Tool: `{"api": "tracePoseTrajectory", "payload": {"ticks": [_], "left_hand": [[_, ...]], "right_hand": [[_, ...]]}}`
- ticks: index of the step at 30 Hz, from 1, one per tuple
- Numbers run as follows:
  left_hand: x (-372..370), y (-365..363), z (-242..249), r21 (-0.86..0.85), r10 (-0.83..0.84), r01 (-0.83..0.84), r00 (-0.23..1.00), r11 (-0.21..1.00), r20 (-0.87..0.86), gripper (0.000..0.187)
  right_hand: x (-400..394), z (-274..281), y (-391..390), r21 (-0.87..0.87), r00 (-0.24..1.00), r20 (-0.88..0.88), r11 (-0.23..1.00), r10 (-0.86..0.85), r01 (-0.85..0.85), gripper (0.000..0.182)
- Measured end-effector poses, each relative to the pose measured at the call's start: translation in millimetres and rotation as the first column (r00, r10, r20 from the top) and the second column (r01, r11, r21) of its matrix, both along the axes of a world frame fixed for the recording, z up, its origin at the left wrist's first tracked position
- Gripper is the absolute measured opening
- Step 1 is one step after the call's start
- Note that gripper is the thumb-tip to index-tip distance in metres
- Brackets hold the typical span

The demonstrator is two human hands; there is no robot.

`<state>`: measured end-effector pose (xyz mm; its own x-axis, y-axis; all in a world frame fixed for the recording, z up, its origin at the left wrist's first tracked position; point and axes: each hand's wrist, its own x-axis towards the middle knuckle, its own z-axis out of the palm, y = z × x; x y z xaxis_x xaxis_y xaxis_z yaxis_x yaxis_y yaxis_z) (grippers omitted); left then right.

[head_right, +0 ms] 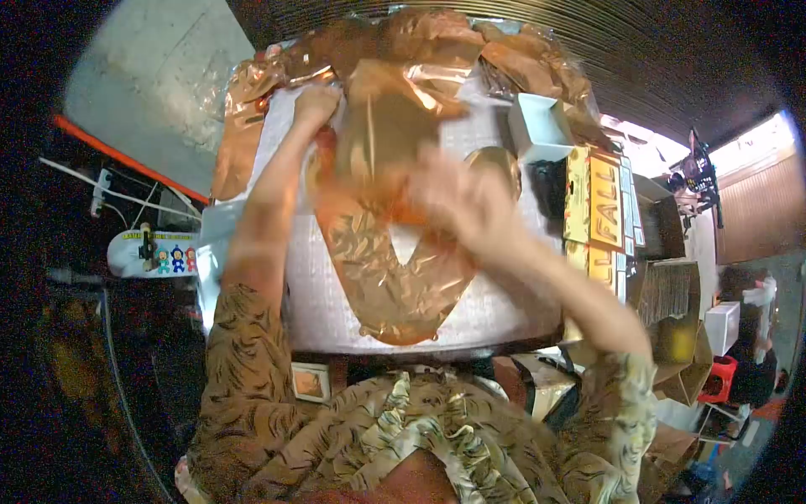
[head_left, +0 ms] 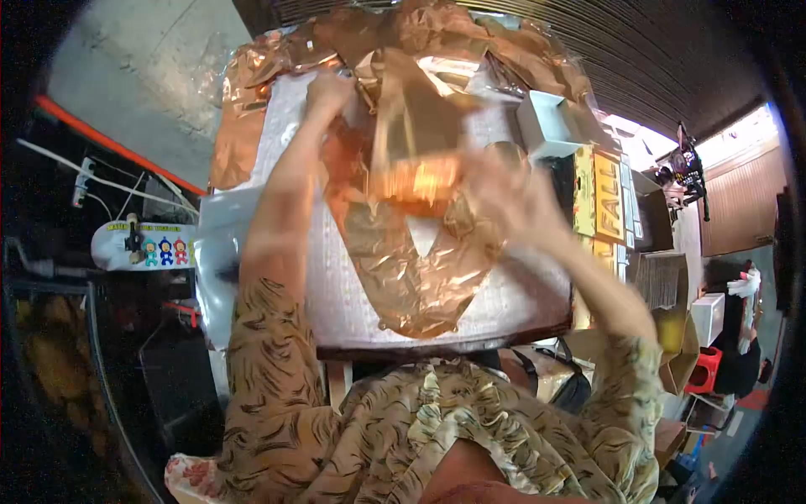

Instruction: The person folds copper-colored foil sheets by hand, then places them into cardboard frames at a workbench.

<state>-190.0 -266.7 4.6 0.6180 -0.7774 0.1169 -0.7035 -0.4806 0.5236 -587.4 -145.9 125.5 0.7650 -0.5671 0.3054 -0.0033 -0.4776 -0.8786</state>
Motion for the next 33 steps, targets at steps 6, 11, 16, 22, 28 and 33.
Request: {"api": "tracePoseTrajectory", "payload": {"ticks": [6,11,16,22,28,33], "left_hand": [[-10,-25,0,0.130,-0.065,0.063,0.998,0.989,0.012,0.068],[-14,-49,4,-0.216,-0.031,0.032,0.999,0.976,0.007,0.045],[30,-64,-4,-0.229,-0.089,0.126,0.983,0.965,0.162,0.039],[3,-13,7,-0.307,-0.201,0.281,0.942,0.909,0.268,0.035],[-58,92,10,-0.314,-0.512,0.497,0.858,0.809,0.038,0.026],[-88,107,-1,-0.213,-0.410,0.407,0.911,0.888,0.034,0.032]], "right_hand": [[-20,-122,50,-0.231,0.967,-0.084,0.939,0.240,-0.253,0.031],[-29,-146,52,-0.192,0.963,-0.117,0.946,0.243,-0.262,0.042],[-32,-142,48,-0.127,0.962,-0.125,0.958,0.241,-0.256,0.042],[-29,-150,54,0.117,0.994,0.021,0.987,0.109,-0.110,0.025],[-31,-72,20,0.298,0.953,-0.303,0.951,0.016,0.078,0.031],[-23,-77,17,0.122,0.998,0.065,0.992,-0.028,0.020,0.030]]}}
